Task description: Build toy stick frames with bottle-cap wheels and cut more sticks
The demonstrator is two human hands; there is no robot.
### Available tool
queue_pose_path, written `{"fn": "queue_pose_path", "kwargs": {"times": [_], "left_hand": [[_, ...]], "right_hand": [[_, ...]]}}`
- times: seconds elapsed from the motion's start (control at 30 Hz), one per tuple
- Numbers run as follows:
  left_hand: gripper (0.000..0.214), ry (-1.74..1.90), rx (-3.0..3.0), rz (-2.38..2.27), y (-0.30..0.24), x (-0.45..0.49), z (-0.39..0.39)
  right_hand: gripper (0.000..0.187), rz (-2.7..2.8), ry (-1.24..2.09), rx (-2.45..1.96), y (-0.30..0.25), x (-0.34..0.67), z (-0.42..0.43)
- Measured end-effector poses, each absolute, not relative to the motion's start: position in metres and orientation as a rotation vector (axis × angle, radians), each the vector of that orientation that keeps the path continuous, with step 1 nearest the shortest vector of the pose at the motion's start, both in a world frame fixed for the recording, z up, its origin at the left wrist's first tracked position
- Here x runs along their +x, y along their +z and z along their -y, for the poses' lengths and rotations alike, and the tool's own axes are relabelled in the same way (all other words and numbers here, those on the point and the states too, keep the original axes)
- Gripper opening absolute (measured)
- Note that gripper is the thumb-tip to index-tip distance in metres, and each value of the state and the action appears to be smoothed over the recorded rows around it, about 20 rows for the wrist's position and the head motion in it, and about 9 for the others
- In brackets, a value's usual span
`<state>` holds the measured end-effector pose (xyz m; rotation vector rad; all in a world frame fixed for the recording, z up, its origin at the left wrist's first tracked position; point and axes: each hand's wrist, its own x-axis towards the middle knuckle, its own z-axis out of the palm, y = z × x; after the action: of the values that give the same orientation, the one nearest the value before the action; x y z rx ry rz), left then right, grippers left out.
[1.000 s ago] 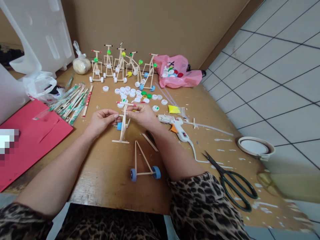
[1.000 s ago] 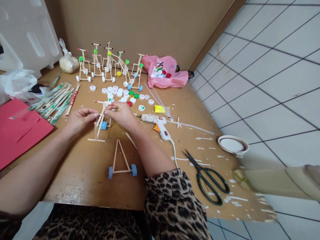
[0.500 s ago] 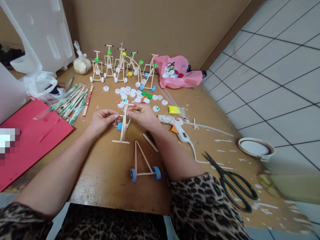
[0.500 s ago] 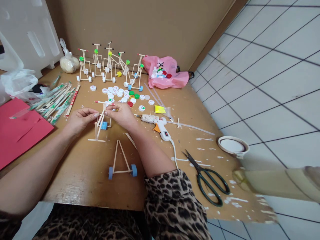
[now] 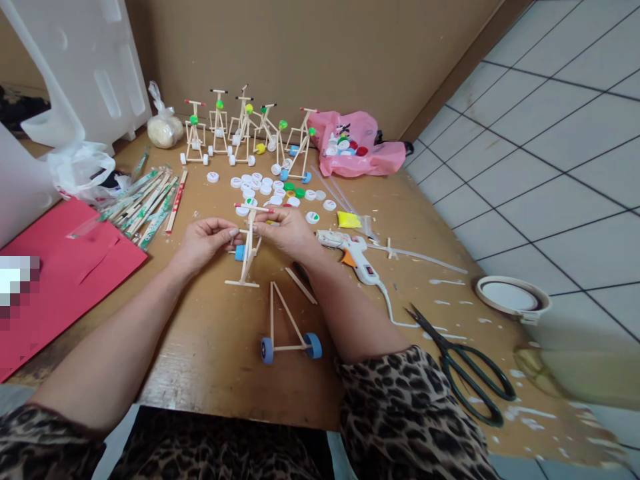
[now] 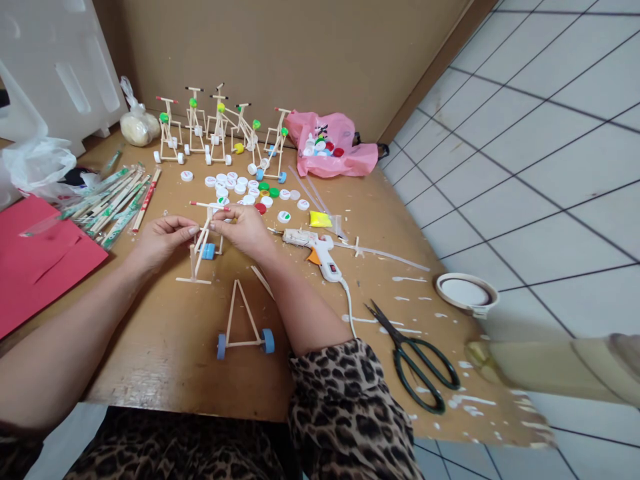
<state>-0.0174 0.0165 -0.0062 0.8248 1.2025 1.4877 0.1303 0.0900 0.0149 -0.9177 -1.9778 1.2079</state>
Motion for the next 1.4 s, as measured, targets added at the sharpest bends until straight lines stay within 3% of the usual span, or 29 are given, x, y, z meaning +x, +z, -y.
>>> {"fn": "queue_pose_path", "kwargs": {"times": [1.4], "left_hand": [[0.040,1.480,0.794,-1.194,-0.0058,-0.0176,-0.0175]], "right_hand": [[0.010,1.964,1.220,-0.886,0.0128,0.1300,-0.0911]]}}
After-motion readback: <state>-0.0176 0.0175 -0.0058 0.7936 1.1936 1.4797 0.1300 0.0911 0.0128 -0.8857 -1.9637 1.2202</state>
